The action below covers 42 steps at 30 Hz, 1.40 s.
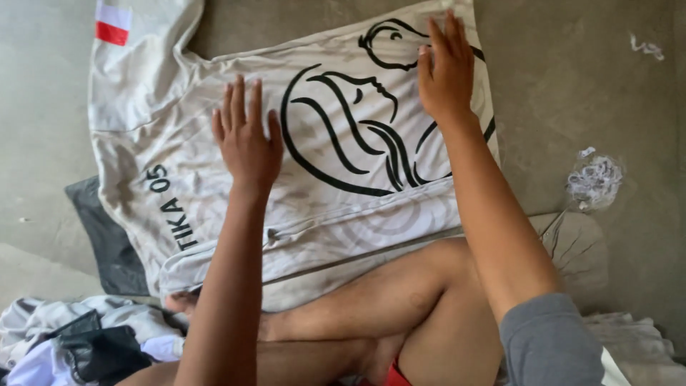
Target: The person folds a white tote bag with a graphic print, smoothing it and folding it into a compact rectangle. Then the person folds a white polo shirt with a black collar, aligning the edges and folding it into a neat stack.
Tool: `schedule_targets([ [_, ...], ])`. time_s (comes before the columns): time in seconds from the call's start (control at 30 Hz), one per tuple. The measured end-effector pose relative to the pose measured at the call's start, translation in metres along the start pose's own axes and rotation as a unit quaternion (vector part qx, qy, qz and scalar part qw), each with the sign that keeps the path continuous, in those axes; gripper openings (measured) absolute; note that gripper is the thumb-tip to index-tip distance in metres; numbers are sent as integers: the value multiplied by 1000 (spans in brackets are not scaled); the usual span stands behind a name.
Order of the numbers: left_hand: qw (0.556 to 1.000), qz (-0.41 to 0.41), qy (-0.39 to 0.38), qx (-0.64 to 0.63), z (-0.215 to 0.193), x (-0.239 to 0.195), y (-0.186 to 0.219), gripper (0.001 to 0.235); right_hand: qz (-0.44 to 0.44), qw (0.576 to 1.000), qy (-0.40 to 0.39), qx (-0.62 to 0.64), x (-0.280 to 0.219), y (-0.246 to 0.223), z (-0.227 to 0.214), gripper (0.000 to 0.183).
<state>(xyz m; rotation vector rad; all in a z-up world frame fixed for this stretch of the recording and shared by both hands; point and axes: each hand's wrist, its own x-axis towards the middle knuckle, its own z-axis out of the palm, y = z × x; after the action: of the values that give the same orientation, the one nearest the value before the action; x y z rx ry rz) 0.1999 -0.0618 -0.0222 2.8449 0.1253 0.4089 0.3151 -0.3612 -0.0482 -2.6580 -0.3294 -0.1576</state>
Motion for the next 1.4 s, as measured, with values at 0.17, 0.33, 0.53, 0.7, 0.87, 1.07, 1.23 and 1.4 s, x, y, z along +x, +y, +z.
schedule_targets([
  [0.17,984,-71,-163,-4,7,7,9,60,57,989,-29,-130,1,3,-3,46],
  [0.33,980,-77,-181,-3,2,13,15,62,35,984,-2,-174,1,12,2,48],
  [0.53,954,-106,-267,81,-16,12,21,64,147,925,-304,-173,19,-60,-70,58],
  [0.7,996,62,-55,-18,-21,-50,0,41,-153,987,-58,-2,-79,-104,-46,51],
  [0.87,983,163,-76,41,-76,-152,-53,15,-175,936,-304,-2,-195,-133,-35,30],
  [1.07,971,33,-238,2,-126,-199,-69,23,-176,889,-387,-167,-207,-122,-23,25],
  [1.23,930,41,-351,102,-104,-203,-48,32,-214,894,-337,-205,-223,-105,9,24],
  [1.4,919,128,-313,201,-77,-218,-52,34,-218,905,-272,-245,-227,-140,-23,25],
])
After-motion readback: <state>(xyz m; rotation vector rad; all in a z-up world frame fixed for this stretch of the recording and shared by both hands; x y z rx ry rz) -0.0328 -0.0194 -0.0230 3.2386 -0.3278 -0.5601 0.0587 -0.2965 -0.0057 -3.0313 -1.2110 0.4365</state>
